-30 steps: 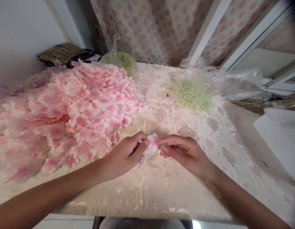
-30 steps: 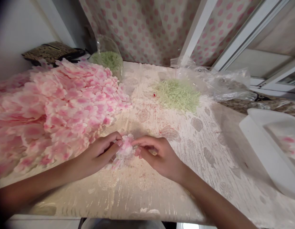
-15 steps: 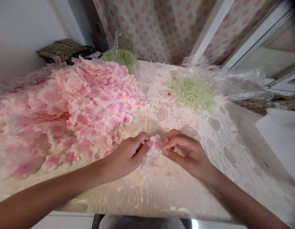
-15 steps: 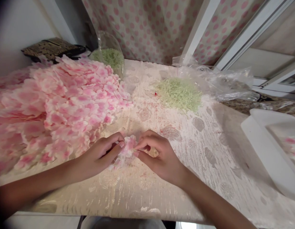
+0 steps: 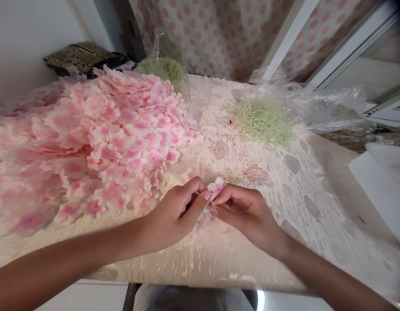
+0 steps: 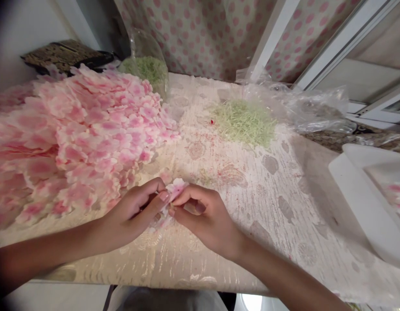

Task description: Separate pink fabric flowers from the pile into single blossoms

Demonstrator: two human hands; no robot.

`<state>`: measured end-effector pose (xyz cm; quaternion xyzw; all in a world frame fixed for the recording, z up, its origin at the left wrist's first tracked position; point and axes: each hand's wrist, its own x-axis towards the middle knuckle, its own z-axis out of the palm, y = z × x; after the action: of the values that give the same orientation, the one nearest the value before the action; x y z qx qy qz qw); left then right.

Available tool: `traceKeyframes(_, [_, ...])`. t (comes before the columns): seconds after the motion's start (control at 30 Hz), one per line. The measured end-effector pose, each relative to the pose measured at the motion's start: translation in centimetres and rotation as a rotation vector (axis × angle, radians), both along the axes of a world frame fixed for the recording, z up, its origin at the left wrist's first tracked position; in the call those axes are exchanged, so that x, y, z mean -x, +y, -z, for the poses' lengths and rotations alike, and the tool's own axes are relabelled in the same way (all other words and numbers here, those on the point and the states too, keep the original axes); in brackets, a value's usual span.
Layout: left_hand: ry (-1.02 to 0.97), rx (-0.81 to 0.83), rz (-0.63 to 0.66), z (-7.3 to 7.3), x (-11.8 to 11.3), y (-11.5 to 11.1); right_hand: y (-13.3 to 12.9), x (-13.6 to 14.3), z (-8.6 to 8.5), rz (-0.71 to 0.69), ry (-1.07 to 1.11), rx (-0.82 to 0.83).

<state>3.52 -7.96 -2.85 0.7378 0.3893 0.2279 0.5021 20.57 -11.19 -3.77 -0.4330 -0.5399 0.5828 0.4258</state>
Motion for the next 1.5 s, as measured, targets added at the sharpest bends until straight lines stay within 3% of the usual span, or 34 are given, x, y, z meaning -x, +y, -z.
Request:
traceKeyframes(0.53, [-0.026,-0.033,-0.016,0.1,0.3,-0.2,-0.1,0.1,0.0,0.036,-0.005,0.002])
traceKeyframes(0.7, [0.050,-0.205,0.003,0.3,0.3,-0.3,-0.2,0.1,0.2,0.042,-0.031,0.039])
traceKeyframes(0.9, [0.118,-0.597,0.024,0.6,0.3,-0.3,-0.2,0.1,0.3,0.029,0.027,0.078])
traceKeyframes(1.07, [0.125,-0.694,0.014,0.8,0.3,-0.2,-0.1,0.2,-0.3,0.020,0.005,0.148])
traceKeyframes(1.23, [0.036,-0.654,-0.028,0.6,0.3,-0.5,0.2,0.1,-0.8,0.001,-0.054,0.146])
traceKeyframes(1.5, [-0.113,-0.323,-0.142,0.9,0.5,-0.4,-0.1,0.0,-0.1,-0.061,-0.013,0.185])
